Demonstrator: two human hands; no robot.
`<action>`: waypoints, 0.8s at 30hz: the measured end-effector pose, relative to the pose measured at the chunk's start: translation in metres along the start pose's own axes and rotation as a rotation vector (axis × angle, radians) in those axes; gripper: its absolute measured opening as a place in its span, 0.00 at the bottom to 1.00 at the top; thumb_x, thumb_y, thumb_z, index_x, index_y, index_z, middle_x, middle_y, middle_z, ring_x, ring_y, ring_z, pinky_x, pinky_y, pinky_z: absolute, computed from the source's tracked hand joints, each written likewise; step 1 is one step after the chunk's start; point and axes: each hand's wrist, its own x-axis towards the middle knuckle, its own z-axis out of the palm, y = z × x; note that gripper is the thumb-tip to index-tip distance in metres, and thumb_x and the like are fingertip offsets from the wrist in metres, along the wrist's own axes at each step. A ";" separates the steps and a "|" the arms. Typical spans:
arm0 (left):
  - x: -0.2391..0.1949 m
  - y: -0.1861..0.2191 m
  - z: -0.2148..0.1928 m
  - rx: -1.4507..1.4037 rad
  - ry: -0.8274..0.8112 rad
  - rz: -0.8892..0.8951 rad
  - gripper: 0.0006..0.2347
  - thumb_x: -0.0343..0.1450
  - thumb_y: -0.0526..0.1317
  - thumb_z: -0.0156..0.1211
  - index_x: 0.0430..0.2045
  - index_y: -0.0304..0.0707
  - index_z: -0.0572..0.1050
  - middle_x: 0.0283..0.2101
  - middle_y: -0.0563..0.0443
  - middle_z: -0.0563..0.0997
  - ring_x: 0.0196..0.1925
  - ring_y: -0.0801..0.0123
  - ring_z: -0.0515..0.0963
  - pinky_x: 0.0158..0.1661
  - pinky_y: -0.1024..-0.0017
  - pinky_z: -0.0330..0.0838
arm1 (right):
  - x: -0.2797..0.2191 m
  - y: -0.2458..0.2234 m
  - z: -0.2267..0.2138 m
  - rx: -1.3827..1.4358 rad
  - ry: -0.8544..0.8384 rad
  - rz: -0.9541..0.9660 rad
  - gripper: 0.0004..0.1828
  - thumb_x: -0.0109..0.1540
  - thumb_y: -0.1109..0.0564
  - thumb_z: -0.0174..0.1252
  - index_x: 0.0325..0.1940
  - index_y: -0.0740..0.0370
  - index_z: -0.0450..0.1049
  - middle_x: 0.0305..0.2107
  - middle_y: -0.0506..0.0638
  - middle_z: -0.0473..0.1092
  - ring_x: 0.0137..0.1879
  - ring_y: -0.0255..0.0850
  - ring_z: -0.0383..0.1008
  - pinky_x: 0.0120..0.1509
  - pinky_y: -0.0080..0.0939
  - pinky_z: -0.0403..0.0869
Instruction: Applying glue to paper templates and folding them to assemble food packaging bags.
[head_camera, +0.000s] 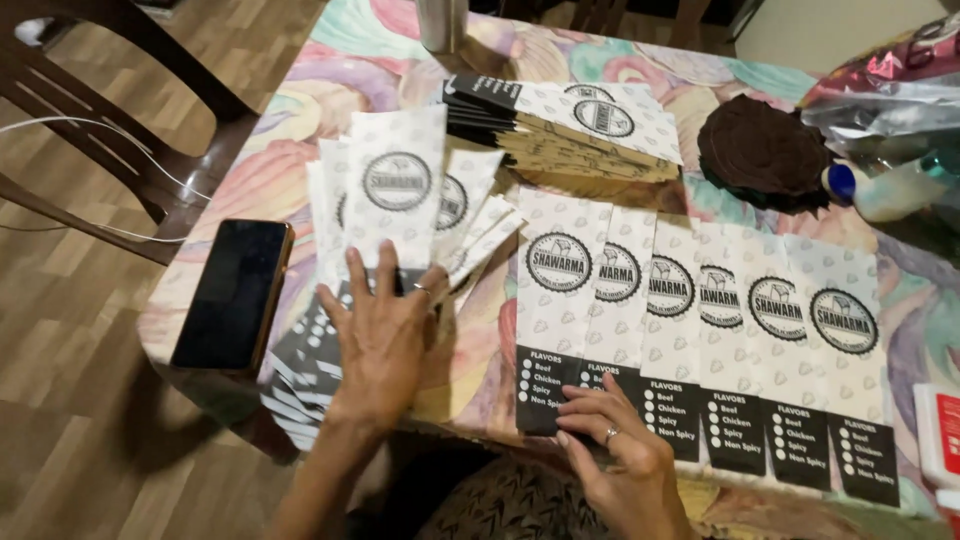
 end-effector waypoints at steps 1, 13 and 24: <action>-0.001 -0.006 0.001 -0.068 0.061 0.024 0.21 0.68 0.30 0.54 0.54 0.60 0.71 0.74 0.26 0.47 0.74 0.23 0.39 0.63 0.20 0.31 | 0.001 0.000 0.000 -0.014 -0.014 -0.009 0.08 0.52 0.67 0.70 0.35 0.67 0.82 0.36 0.55 0.81 0.51 0.46 0.83 0.76 0.62 0.68; -0.008 -0.019 0.033 0.052 0.721 0.414 0.19 0.71 0.39 0.65 0.54 0.26 0.75 0.47 0.39 0.85 0.47 0.50 0.88 0.61 0.50 0.74 | -0.004 0.005 0.002 -0.059 -0.023 -0.045 0.09 0.52 0.68 0.69 0.37 0.66 0.81 0.38 0.55 0.80 0.53 0.46 0.82 0.76 0.62 0.68; -0.041 0.054 0.044 -0.315 0.192 0.506 0.20 0.78 0.49 0.50 0.58 0.34 0.66 0.53 0.31 0.79 0.60 0.25 0.74 0.59 0.40 0.69 | 0.002 -0.004 -0.002 -0.047 -0.010 -0.062 0.06 0.55 0.68 0.67 0.36 0.67 0.80 0.37 0.54 0.78 0.53 0.46 0.82 0.76 0.61 0.68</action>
